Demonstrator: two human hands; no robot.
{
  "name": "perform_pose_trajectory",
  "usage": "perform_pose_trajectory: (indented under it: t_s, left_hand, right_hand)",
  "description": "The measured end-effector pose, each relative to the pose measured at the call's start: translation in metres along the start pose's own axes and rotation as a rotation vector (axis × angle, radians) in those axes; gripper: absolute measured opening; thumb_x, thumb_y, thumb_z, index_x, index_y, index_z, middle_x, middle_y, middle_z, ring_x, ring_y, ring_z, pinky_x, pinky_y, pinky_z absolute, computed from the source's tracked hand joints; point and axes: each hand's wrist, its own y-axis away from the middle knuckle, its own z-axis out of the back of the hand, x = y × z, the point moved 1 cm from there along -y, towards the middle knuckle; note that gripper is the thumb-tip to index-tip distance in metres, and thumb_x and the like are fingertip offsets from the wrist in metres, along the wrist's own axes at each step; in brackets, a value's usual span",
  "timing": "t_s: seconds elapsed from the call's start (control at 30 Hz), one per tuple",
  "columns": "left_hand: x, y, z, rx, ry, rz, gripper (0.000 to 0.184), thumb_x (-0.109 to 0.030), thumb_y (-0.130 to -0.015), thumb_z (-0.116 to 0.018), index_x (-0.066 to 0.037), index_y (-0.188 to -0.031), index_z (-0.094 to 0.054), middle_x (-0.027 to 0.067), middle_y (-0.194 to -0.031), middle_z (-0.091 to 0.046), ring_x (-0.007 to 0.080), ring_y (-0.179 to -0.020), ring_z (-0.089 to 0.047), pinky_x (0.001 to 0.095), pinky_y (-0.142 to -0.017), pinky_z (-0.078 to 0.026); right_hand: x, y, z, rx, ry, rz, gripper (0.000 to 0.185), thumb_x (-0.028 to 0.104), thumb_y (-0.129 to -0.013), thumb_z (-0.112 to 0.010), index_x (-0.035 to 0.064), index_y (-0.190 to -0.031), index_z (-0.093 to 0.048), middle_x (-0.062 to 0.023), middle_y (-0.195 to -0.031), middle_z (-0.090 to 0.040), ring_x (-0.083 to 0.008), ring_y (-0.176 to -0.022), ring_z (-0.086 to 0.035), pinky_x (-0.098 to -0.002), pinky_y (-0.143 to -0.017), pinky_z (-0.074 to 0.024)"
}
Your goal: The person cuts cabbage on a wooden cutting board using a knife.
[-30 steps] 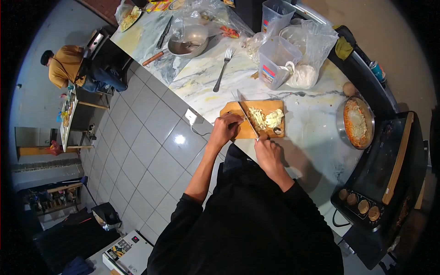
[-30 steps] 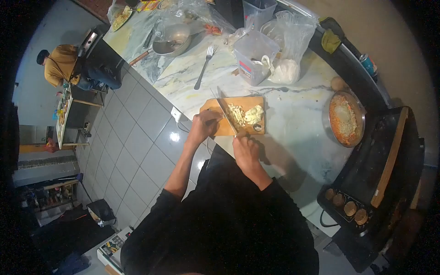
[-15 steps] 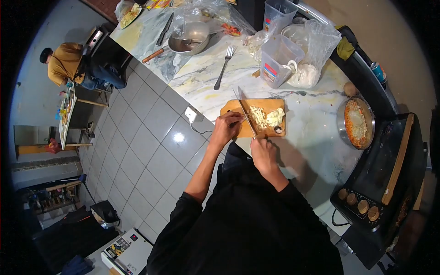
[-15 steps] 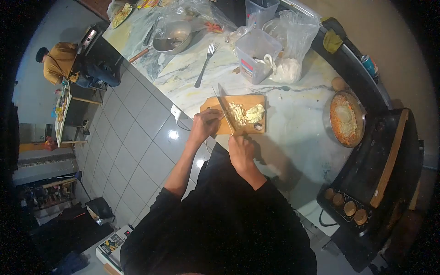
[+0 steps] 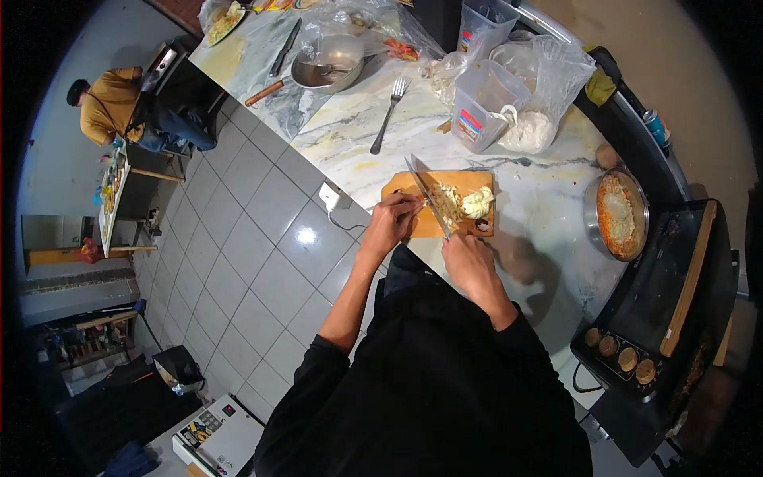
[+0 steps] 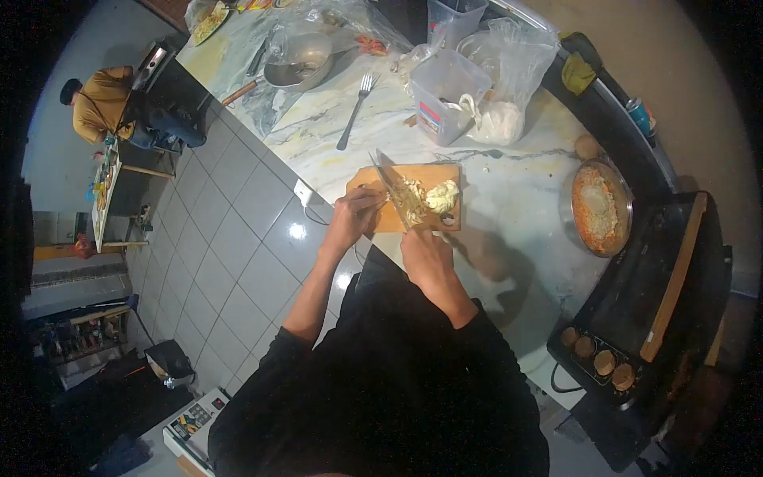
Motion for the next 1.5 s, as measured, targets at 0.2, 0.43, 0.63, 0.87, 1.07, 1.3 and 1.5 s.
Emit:
perform_pose_trajectory:
  t_s: [0.2,0.43,0.63,0.87,1.07,1.3,1.5]
  left_hand:
    - [-0.004,0.001,-0.002,-0.068,0.015,0.038,0.019,0.000,-0.079,-0.072,0.000,-0.098,-0.073,0.0146,-0.097,-0.072,0.0321,-0.087,-0.069,0.0376,-0.081,-0.055]
    - [-0.006,0.001,0.002,-0.008,0.077,0.079,0.019,0.001,-0.077,-0.071,0.001,-0.096,-0.072,0.0159,-0.100,-0.072,0.0338,-0.092,-0.068,0.0374,-0.082,-0.054]
    - [-0.004,-0.003,0.006,0.011,0.099,0.053,0.017,0.003,-0.078,-0.070,0.002,-0.095,-0.073,0.0161,-0.100,-0.071,0.0326,-0.090,-0.069,0.0363,-0.080,-0.055]
    - [-0.004,-0.004,0.004,-0.012,0.100,0.055,0.017,0.005,-0.078,-0.070,0.002,-0.095,-0.074,0.0164,-0.097,-0.071,0.0320,-0.087,-0.070,0.0349,-0.078,-0.055]
    - [0.001,-0.005,0.004,-0.001,0.118,0.063,0.018,0.004,-0.077,-0.070,-0.001,-0.094,-0.074,0.0151,-0.097,-0.073,0.0281,-0.086,-0.072,0.0339,-0.079,-0.056]
    - [-0.002,-0.001,0.006,0.015,0.045,0.109,0.021,0.003,-0.077,-0.070,-0.003,-0.096,-0.075,0.0146,-0.096,-0.073,0.0269,-0.082,-0.071,0.0339,-0.077,-0.056]
    - [-0.005,-0.003,0.004,-0.059,0.058,0.177,0.014,-0.002,-0.078,-0.074,-0.001,-0.092,-0.075,0.0153,-0.091,-0.074,0.0312,-0.083,-0.071,0.0364,-0.081,-0.055]
  right_hand:
    - [0.007,-0.001,-0.021,-0.049,-0.026,-0.022,0.026,0.016,-0.096,-0.052,-0.0027,-0.083,-0.065,-0.0229,-0.077,-0.068,-0.0405,-0.073,-0.069,-0.0470,-0.062,-0.0559]
    - [-0.008,-0.002,-0.066,-0.185,0.118,-0.082,0.024,0.018,-0.095,-0.055,0.0022,-0.081,-0.065,-0.0192,-0.073,-0.066,-0.0336,-0.070,-0.070,-0.0432,-0.060,-0.0564]
    - [-0.005,-0.001,-0.018,-0.139,0.115,0.043,0.022,0.016,-0.094,-0.056,0.0041,-0.080,-0.067,-0.0209,-0.076,-0.068,-0.0363,-0.073,-0.071,-0.0455,-0.062,-0.0564]
    - [0.009,-0.010,-0.023,-0.077,-0.022,-0.001,0.018,0.012,-0.089,-0.057,0.0019,-0.079,-0.068,-0.0203,-0.074,-0.067,-0.0389,-0.075,-0.070,-0.0467,-0.063,-0.0567]
    - [0.007,-0.011,-0.060,-0.182,0.087,-0.081,0.018,0.014,-0.090,-0.058,0.0056,-0.080,-0.069,-0.0166,-0.076,-0.068,-0.0343,-0.069,-0.070,-0.0445,-0.060,-0.0567]
    - [-0.014,-0.007,-0.037,-0.132,0.105,0.115,0.029,0.024,-0.097,-0.054,0.0012,-0.081,-0.064,-0.0219,-0.076,-0.068,-0.0377,-0.072,-0.070,-0.0479,-0.064,-0.0559]
    - [0.006,-0.013,-0.019,-0.054,0.035,0.053,0.007,0.005,-0.082,-0.063,0.0013,-0.082,-0.069,-0.0200,-0.078,-0.068,-0.0368,-0.072,-0.071,-0.0440,-0.062,-0.0580]
